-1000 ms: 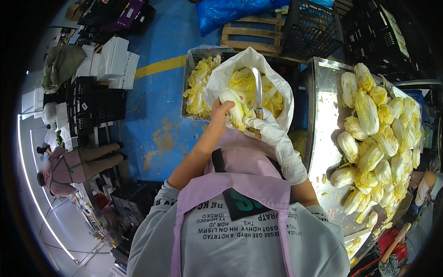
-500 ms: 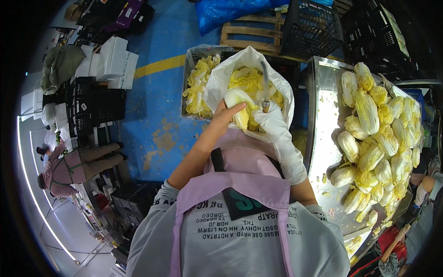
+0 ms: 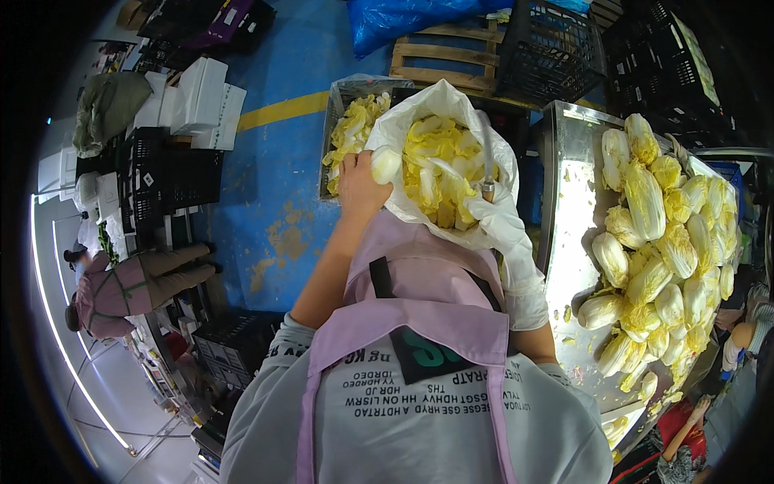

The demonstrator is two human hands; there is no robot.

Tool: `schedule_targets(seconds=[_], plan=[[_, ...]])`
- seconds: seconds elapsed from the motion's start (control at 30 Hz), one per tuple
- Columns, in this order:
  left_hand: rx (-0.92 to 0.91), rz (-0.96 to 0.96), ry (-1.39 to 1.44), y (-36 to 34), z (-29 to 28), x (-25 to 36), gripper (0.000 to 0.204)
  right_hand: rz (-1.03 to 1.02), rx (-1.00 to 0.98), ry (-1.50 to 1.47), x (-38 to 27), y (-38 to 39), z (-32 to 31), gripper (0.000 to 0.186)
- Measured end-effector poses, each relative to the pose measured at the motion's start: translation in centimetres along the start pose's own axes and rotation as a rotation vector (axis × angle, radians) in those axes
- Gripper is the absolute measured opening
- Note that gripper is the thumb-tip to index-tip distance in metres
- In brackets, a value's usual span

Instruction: The person repeatedly picks up napa cabbages from a metal table, uses a knife to trim the base, and places the trimmed cabbages into a white sack. The person also discards the trimmed ends into a nearby bin.

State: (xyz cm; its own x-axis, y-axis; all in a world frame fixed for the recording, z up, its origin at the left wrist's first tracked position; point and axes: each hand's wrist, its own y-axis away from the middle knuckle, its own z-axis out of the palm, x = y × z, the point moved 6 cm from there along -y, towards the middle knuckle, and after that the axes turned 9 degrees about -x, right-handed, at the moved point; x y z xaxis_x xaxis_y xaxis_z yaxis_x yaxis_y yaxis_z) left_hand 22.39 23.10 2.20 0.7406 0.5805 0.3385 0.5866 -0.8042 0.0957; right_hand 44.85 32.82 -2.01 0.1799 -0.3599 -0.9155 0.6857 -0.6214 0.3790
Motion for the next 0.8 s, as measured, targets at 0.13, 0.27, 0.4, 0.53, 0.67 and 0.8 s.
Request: schedule_targets(seconds=[0.13, 0.27, 0.4, 0.53, 0.67, 0.8], plan=[[-0.366, -0.035, 0.649, 0.1, 0.8, -0.2, 0.053, -0.076, 0.040, 0.494, -2.2, 0.7, 0.0, 0.017], [-0.555, 0.074, 0.749, 1.4, 1.4, 2.2, 0.053, -0.510, 0.005, 0.781, -5.2, 1.9, 2.6, 0.027], [-0.745, 0.054, 0.732, 2.4, 2.6, 3.2, 0.052, -0.432, -0.033, 0.841, -4.2, 1.8, 3.8, 0.037], [-0.766, 0.069, 0.735, 2.8, 2.6, 3.7, 0.050, -0.328, -0.017, 0.521, -0.5, 0.8, 3.3, 0.036], [-0.803, 0.090, 0.750, 3.0, 2.5, 4.2, 0.050, -0.303, -0.007, 0.591, -2.9, 2.0, 3.5, 0.034], [-0.853, 0.111, 0.712, 3.1, 2.6, 4.6, 0.048, -0.308, 0.000, 0.410, 0.2, 1.3, 3.1, 0.034]])
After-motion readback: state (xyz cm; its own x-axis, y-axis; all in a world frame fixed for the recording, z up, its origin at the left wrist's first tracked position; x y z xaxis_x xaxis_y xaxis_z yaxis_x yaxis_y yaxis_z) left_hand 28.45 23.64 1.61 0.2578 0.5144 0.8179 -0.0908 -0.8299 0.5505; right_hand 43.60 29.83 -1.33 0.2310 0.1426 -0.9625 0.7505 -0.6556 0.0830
